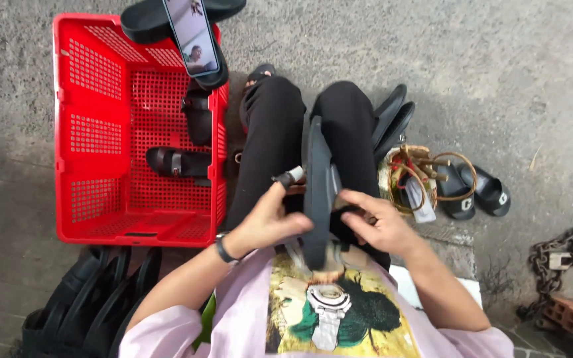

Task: Repairing a sandal sole by hand-stitching it with a needle and waxed thread.

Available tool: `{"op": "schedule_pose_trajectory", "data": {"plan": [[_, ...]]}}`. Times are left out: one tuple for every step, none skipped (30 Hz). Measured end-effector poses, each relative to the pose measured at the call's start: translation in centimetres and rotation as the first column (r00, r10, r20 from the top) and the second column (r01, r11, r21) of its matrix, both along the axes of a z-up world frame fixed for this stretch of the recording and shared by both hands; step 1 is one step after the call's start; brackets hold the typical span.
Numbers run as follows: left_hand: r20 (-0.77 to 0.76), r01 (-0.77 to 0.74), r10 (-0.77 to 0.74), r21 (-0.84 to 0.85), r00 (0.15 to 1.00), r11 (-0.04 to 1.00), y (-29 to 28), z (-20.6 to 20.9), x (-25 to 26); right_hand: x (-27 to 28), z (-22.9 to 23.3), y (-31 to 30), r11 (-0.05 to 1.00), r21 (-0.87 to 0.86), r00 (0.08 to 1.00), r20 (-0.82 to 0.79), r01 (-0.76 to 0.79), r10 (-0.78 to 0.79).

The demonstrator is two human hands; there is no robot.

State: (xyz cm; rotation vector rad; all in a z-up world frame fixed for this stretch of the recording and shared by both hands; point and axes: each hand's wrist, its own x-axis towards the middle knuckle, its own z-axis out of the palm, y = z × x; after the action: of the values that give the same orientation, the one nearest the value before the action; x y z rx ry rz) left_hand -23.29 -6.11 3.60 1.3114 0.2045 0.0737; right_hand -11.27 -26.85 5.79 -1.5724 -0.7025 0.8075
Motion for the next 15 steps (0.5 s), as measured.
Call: {"op": "schedule_pose_trajectory", "data": {"plan": [[-0.003,0.002,-0.002,-0.002,1.0,1.0,-0.3,0.4,-0.2,-0.9,-0.6,-0.2,1.0,-0.002,1.0,-0.003,0.002,-0.002],[-0.077,0.032,-0.022,0.133,0.997,0.991,-0.6,0.8,-0.4,-1.7,-1.1,-0.5,0.996,-0.074,0.992,-0.113,0.053,-0.061],[-0.146,0.074,-0.036,0.265,0.989,0.961,-0.7,1.2,-0.4,-2.4,-1.6,-0.6,0.984,-0.147,0.968,-0.212,0.101,-0.131],[-0.144,0.079,-0.042,0.265,0.989,0.961,-0.8,1.1,-0.4,-2.5,-1.7,-0.6,0.983,-0.147,0.968,-0.21,0.106,-0.136],[-0.103,0.023,0.011,0.318,0.995,0.948,-0.9,0.9,-0.3,-2.4,-1.7,-0.5,0.991,-0.11,0.967,-0.235,0.073,-0.097],[-0.058,-0.036,0.061,0.367,0.996,0.93,-0.9,0.8,-0.1,-2.4,-1.8,-0.4,0.997,-0.072,0.964,-0.258,0.04,-0.057],[-0.059,-0.034,0.059,0.368,0.996,0.929,-0.5,0.9,0.3,-2.2,-1.3,0.5,0.997,-0.071,0.964,-0.259,0.041,-0.058],[-0.052,-0.043,0.072,0.419,0.996,0.907,-0.1,1.0,0.7,-1.9,-0.9,1.5,0.999,-0.023,0.958,-0.285,0.033,-0.038],[-0.043,-0.054,0.084,0.469,0.996,0.882,0.3,1.1,1.3,-1.5,-0.4,2.4,0.999,0.024,0.951,-0.309,0.025,-0.016],[-0.043,-0.054,0.083,0.468,0.996,0.882,0.1,0.6,1.1,-1.8,-1.4,2.3,0.999,0.024,0.951,-0.308,0.026,-0.017],[-0.021,-0.053,0.077,0.539,0.997,0.84,-0.2,0.1,1.0,-2.1,-2.5,2.3,0.999,0.021,0.938,-0.345,0.045,-0.035],[0.001,-0.054,0.068,0.607,0.998,0.793,-0.4,-0.5,0.9,-2.3,-3.6,2.2,0.998,0.018,0.923,-0.381,0.065,-0.053],[-0.008,-0.05,0.069,0.603,0.998,0.796,-1.0,-0.6,0.5,-2.5,-4.7,1.6,0.998,0.013,0.92,-0.388,0.064,-0.054],[-0.025,-0.046,0.078,0.619,0.997,0.784,-1.7,-0.8,0.0,-2.7,-5.8,0.9,0.998,-0.03,0.921,-0.385,0.056,-0.063],[-0.04,-0.038,0.082,0.635,0.996,0.771,-2.1,-1.0,-0.3,-2.9,-6.9,0.4,0.996,-0.069,0.921,-0.382,0.052,-0.075]]}}
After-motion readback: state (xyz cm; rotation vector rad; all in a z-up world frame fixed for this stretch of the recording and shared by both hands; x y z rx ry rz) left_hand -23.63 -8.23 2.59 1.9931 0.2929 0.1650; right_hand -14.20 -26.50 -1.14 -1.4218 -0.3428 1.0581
